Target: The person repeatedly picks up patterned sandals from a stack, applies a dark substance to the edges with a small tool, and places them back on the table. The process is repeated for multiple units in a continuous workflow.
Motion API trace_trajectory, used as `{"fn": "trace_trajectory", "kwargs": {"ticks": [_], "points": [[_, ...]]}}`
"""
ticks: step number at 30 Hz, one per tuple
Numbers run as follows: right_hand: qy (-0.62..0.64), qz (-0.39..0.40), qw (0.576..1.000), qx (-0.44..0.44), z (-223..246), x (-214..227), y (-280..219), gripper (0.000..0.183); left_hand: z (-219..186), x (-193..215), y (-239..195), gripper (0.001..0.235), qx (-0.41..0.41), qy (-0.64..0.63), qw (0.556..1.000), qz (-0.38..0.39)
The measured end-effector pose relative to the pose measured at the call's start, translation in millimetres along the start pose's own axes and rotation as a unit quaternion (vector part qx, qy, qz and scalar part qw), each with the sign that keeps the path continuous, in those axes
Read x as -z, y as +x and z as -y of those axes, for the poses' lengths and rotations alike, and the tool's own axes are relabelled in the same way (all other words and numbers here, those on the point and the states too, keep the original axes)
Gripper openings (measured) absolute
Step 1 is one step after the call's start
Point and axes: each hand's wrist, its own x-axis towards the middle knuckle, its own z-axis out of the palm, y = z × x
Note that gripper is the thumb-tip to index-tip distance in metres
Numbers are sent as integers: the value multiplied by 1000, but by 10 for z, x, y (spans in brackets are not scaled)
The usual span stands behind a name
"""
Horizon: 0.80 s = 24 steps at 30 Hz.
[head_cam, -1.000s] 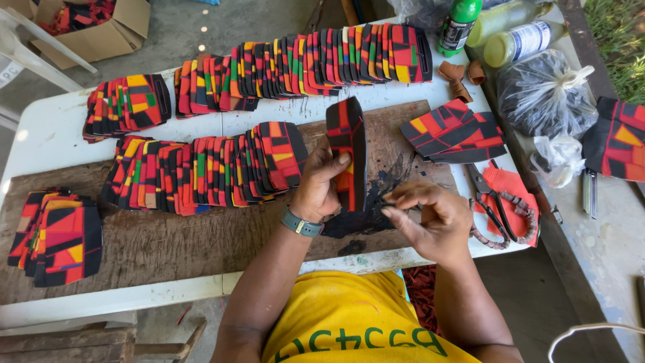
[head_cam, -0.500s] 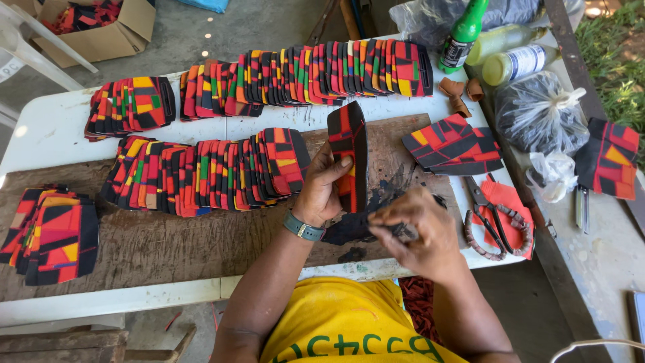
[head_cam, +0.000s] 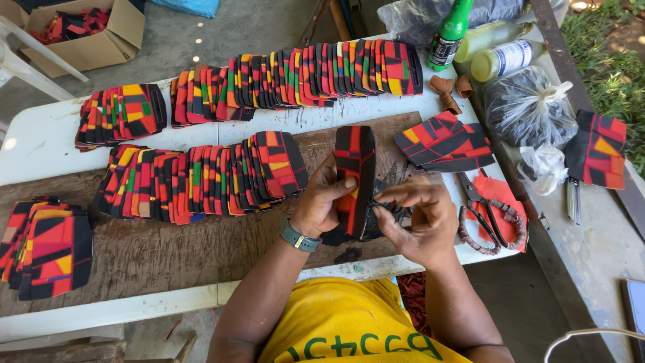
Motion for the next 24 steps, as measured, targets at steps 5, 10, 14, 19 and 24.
{"fn": "trace_trajectory", "kwargs": {"ticks": [5, 10, 14, 19, 24], "points": [[6, -14, 1000, -26, -24, 43, 44, 49, -2, -1, -26, 51, 9, 17, 1000, 14], [10, -14, 1000, -18, -49, 85, 104, 48, -13, -15, -46, 57, 26, 14, 999, 24], [19, -18, 999, -23, -74, 120, 165, 46, -31, -23, -67, 56, 34, 38, 998, 23], [3, -15, 1000, -27, -86, 179, 220, 46, -36, -16, -87, 59, 57, 49, 997, 21], [25, -24, 999, -37, -137, 224, 342, 45, -49, -12, -105, 60, 74, 43, 995, 54]]}}
